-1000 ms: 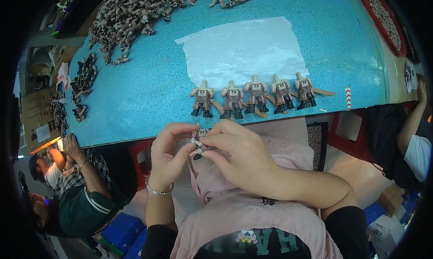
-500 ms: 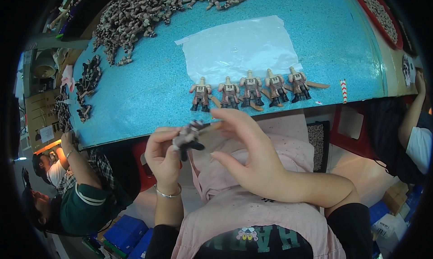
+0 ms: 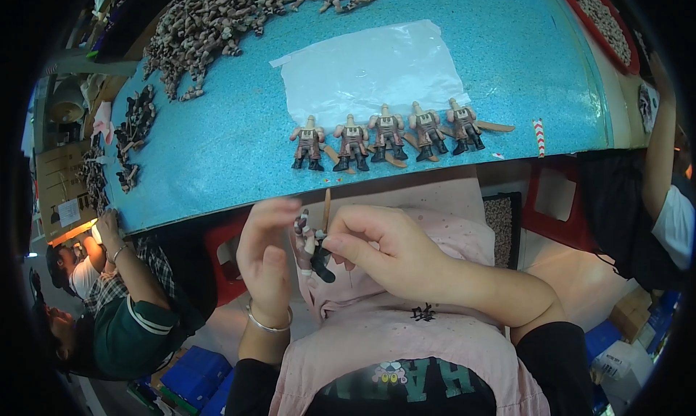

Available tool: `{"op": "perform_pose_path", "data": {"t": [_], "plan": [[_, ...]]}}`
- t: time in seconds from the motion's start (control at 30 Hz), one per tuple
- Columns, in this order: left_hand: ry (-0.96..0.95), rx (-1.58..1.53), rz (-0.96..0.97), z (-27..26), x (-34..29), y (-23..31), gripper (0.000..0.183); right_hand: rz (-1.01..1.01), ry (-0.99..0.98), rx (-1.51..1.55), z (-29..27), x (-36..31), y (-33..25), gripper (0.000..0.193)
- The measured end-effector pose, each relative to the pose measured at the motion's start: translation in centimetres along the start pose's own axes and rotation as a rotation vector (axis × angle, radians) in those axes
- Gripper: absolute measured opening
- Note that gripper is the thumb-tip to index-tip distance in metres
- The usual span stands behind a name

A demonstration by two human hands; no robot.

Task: The person assembles toy figurines by hand, applying glue from a squeeze bottle onto figurine bodies and attaching limbs and swords to them.

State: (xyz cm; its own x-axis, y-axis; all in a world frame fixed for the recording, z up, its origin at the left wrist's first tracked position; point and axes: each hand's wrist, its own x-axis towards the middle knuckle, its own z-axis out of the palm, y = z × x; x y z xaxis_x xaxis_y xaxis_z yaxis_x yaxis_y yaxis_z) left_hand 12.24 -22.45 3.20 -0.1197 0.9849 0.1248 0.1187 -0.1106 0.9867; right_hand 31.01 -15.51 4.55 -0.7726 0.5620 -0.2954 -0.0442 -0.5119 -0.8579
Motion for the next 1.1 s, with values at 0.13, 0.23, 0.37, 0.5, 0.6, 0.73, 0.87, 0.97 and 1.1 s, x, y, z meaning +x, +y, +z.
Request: {"op": "perform_pose_path", "data": {"t": [0.13, 0.23, 0.37, 0.5, 0.6, 0.73, 0.87, 0.97, 1.1], "plan": [[-0.113, -0.425, -0.329, 0.3, 1.2, 0.6, 0.026, -0.06, -0.003, -0.149, -0.3, 0.0, 0.1, 0.021], [-0.168, -0.498, -0.394, 0.0, 1.3, 0.7, 0.023, -0.081, 0.008, -0.187, -0.4, 0.0, 0.0, 0.02], [-0.221, -0.399, -0.297, 0.3, 1.3, 1.0, 0.013, -0.147, 0.01, -0.331, -0.8, 0.1, 0.5, 0.018], [-0.136, -0.47, -0.247, 1.2, 0.7, 0.4, 0.025, -0.028, 0.106, -0.15, -0.3, 0.5, 0.3, 0.016], [0.131, -0.487, -0.042, 2.8, 0.5, 0.1, 0.043, -0.32, 0.112, -0.38, 0.1, 0.7, 0.1, 0.027], [0.064, -0.457, -0.267, 2.0, 0.0, 0.8, 0.055, -0.367, 0.132, -0.493, 0.1, 0.3, 0.2, 0.032], [-0.205, -0.422, -0.263, 0.8, 0.6, 0.2, 0.056, -0.342, 0.162, -0.306, 0.3, -0.2, 0.5, 0.046], [-0.215, -0.406, -0.239, 0.3, 0.7, 0.1, 0.052, -0.347, 0.159, -0.293, 0.5, -0.1, 0.4, 0.052], [-0.195, -0.408, -0.195, 0.4, 0.8, -0.1, 0.046, -0.358, 0.123, -0.361, 0.2, 0.3, 0.1, 0.054]]}}
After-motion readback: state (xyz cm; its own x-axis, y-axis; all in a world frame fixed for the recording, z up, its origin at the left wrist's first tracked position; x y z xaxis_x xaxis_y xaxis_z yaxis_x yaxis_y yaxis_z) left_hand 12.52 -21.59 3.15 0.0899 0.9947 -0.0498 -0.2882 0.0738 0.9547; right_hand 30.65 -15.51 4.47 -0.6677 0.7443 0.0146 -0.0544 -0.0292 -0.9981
